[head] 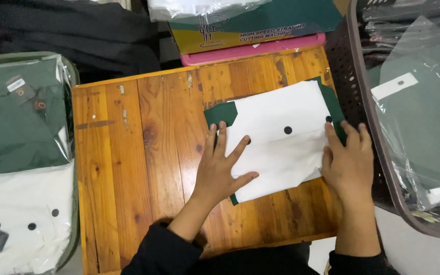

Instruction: Folding a green shirt and placing it into a clear plastic packaging bag

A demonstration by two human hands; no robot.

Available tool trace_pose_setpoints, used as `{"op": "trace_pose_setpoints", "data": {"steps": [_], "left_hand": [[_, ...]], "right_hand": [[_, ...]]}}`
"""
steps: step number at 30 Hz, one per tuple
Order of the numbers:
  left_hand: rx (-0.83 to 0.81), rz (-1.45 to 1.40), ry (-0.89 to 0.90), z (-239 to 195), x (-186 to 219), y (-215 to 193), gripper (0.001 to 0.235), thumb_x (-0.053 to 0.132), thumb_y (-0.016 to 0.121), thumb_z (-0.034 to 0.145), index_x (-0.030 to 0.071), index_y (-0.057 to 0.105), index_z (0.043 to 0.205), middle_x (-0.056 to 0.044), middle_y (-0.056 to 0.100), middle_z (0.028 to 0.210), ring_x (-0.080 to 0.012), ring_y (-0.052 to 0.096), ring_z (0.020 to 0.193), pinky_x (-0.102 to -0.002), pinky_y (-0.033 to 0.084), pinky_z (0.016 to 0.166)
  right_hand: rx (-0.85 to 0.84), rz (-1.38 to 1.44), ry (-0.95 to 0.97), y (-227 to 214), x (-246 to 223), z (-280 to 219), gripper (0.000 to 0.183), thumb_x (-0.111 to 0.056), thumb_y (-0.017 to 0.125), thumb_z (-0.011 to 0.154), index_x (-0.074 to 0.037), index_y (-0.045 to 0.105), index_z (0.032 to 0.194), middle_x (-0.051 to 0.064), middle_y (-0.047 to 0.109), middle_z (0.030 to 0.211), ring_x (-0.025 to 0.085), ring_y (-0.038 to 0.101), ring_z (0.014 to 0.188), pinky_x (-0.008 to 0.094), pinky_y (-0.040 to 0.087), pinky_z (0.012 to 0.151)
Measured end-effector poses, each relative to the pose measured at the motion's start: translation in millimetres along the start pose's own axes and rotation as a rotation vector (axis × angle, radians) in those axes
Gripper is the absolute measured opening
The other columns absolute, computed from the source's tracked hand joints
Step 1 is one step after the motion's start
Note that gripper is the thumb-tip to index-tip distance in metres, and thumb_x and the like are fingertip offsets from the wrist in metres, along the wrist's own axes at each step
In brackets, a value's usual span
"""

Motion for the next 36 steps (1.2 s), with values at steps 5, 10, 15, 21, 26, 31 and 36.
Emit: {"op": "trace_pose_setpoints", "data": {"steps": [5, 10, 15, 21, 26, 31, 36], "left_hand": [[0.014, -0.052, 0.014, -0.3, 9.0, -10.1, 0.097, 0.076, 0.072, 0.076, 0.032, 0.042, 0.157, -0.032, 0.014, 0.167, -0.0574, 0.010, 0.153, -0.068, 0.019, 0.121], [-0.038, 0.055, 0.142, -4.2, 17.3, 4.9, 0.104, 0.093, 0.057, 0.066, 0.039, 0.046, 0.155, -0.020, 0.024, 0.170, -0.0511, 0.009, 0.156, -0.073, 0.003, 0.119], [-0.087, 0.074, 0.163, -10.2, 19.4, -0.4, 0.117, 0.097, 0.059, 0.057, 0.037, 0.042, 0.157, -0.022, 0.020, 0.171, -0.0520, 0.008, 0.156, -0.075, 0.001, 0.118], [-0.093, 0.062, 0.347, -29.5, 32.3, -4.0, 0.089, 0.066, 0.068, 0.078, 0.034, 0.043, 0.157, -0.018, 0.033, 0.167, -0.0443, 0.027, 0.154, -0.070, 0.010, 0.121], [-0.189, 0.038, 0.310, -34.3, 24.4, 2.2, 0.075, 0.067, 0.060, 0.088, 0.037, 0.044, 0.156, -0.013, 0.029, 0.170, -0.0362, 0.022, 0.157, -0.065, 0.007, 0.123], [-0.261, 0.000, 0.295, -36.9, 20.2, 3.5, 0.072, 0.066, 0.054, 0.093, 0.037, 0.042, 0.157, -0.011, 0.026, 0.171, -0.0335, 0.018, 0.158, -0.063, 0.004, 0.123], [-0.038, -0.429, -0.111, -23.9, 3.8, -39.6, 0.085, 0.050, 0.064, 0.087, 0.012, 0.034, 0.157, -0.030, 0.025, 0.161, -0.0541, 0.026, 0.147, -0.065, 0.029, 0.117]], "right_hand": [[0.053, -0.080, -0.136, -18.0, -45.8, 40.8, 0.052, -0.014, 0.059, 0.102, 0.001, 0.059, 0.152, 0.036, 0.050, 0.153, 0.056, 0.033, 0.148, 0.062, 0.026, 0.119], [-0.176, 0.066, -0.147, 53.3, -36.2, 87.0, 0.065, -0.048, 0.046, 0.104, -0.015, 0.046, 0.159, 0.022, 0.030, 0.168, 0.045, 0.020, 0.155, 0.066, 0.009, 0.121], [-0.107, 0.424, -0.251, 47.2, -9.3, 71.8, 0.057, -0.038, 0.034, 0.109, -0.011, 0.046, 0.157, 0.018, 0.027, 0.170, 0.041, 0.011, 0.157, 0.060, 0.006, 0.124], [-0.058, 0.097, -0.416, 19.1, 9.4, 2.2, 0.067, -0.053, 0.030, 0.105, -0.016, 0.042, 0.159, 0.011, 0.021, 0.174, 0.038, 0.010, 0.160, 0.055, 0.005, 0.127], [-0.282, -0.190, -0.266, 48.8, 35.2, -19.5, 0.079, -0.072, 0.022, 0.100, -0.023, 0.040, 0.160, 0.028, 0.012, 0.175, 0.050, 0.001, 0.162, 0.069, -0.009, 0.124], [-0.286, 0.111, -0.126, 39.6, 50.3, -12.6, 0.063, -0.043, 0.025, 0.110, -0.015, 0.020, 0.166, 0.026, -0.004, 0.172, 0.052, -0.010, 0.153, 0.064, -0.003, 0.123], [-0.175, 0.057, -0.043, 21.3, 23.8, -15.6, 0.062, -0.025, 0.043, 0.106, -0.004, 0.029, 0.163, 0.028, 0.018, 0.169, 0.046, 0.007, 0.156, 0.057, 0.006, 0.126]]}}
Point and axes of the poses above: each hand's wrist, its own z-axis towards the middle knuckle, its own y-axis out of the palm, x = y × z, the point moved 7 cm from there along z, towards the middle knuckle
